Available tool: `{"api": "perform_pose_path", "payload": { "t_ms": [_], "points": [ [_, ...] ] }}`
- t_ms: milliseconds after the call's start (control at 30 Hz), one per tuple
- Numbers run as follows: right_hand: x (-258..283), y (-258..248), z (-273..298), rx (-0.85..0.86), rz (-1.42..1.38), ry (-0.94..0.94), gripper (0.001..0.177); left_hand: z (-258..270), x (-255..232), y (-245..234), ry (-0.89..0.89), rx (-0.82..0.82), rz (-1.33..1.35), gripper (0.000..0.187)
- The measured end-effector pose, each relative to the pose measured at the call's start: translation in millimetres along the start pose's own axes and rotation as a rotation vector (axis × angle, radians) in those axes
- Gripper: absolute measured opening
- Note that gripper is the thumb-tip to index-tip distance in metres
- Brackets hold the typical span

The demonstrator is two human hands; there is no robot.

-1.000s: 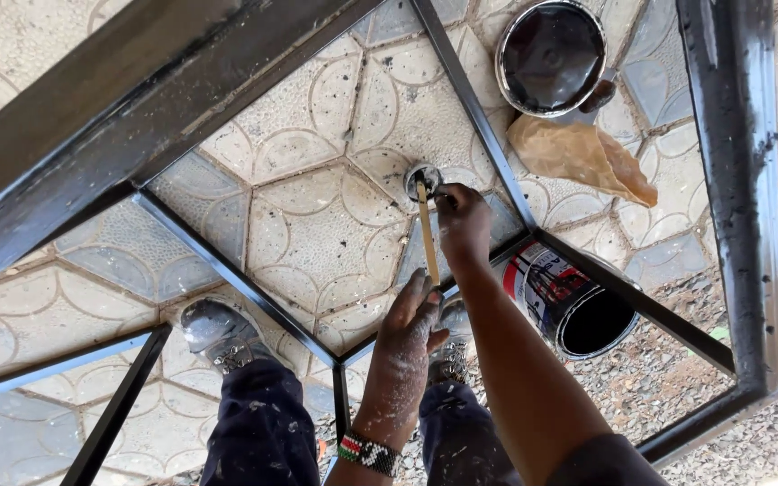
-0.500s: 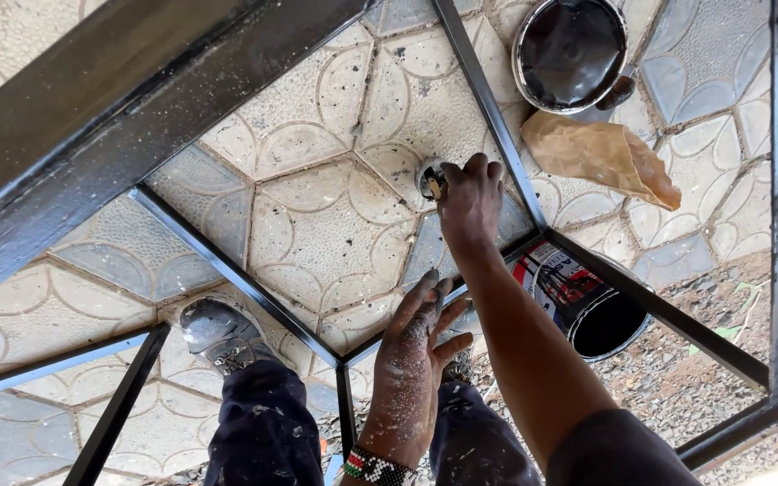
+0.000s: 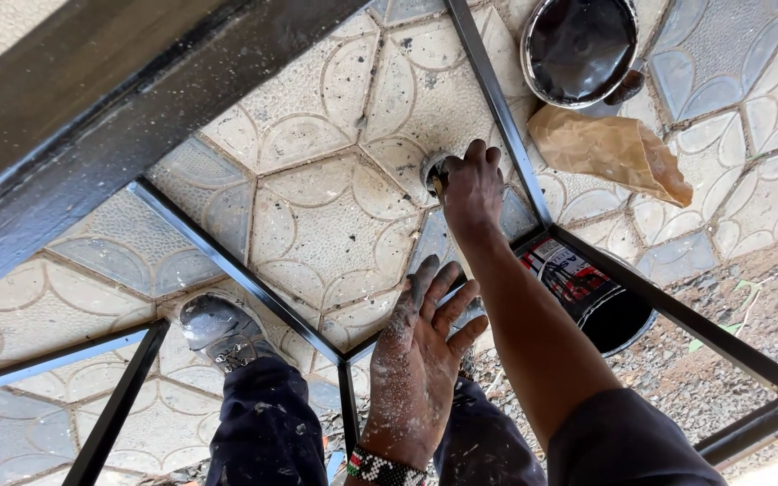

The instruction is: Applying paint or filler to the joints of a metal frame with fingers and then using a brush to paint.

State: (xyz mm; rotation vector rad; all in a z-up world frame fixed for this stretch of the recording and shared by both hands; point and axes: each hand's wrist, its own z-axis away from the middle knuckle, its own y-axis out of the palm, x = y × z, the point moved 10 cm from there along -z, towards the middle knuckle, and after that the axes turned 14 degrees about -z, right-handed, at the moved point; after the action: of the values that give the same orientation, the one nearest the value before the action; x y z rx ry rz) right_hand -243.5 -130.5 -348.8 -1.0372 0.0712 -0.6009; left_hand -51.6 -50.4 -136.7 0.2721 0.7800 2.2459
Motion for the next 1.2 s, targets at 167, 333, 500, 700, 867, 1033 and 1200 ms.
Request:
{"api": "perform_pose_path", "payload": {
  "t_ms": [167,333,500,700,867,1033,1200],
  "points": [
    [1.7,-20.1,4.2,-0.031,-0.222,0.157,0.032,4.3,1.1,-16.2,-0.040,-0.112,-0.079,0.076],
    [25.8,-35.4,18.4,-0.078,-0.091,-0.084,0.045,10.2,-5.4,-8.8,-0.155,-0.265,-0.132,0.072],
    [25.0,-25.7,14.0,-0.088,-0.152,-0.152,0.034,11.9,-2.0,-10.5,-0.222,-0.344,-0.190,0.075],
    [31.5,-24.9,11.7,-0.157,-0.189,-0.132,0.032,15.0,0.4,-11.1,-0.262,-0.428,-0.160,0.066],
    [29.6,-22.1,11.5,-0.130,-0.146,-0.120,0.030,20.8,-4.8,-4.4,-0.260,-0.427,-0.194,0.067],
    [11.5,-12.7,8.1,0.006,-0.292,0.060,0.062,22.4,-4.4,-6.1,-0.267,-0.466,-0.208,0.063],
    [2.0,1.1,5.0,0.066,-0.445,0.108,0.046,25.3,-4.8,-6.8,-0.270,-0.498,-0.227,0.061]
  ]
}}
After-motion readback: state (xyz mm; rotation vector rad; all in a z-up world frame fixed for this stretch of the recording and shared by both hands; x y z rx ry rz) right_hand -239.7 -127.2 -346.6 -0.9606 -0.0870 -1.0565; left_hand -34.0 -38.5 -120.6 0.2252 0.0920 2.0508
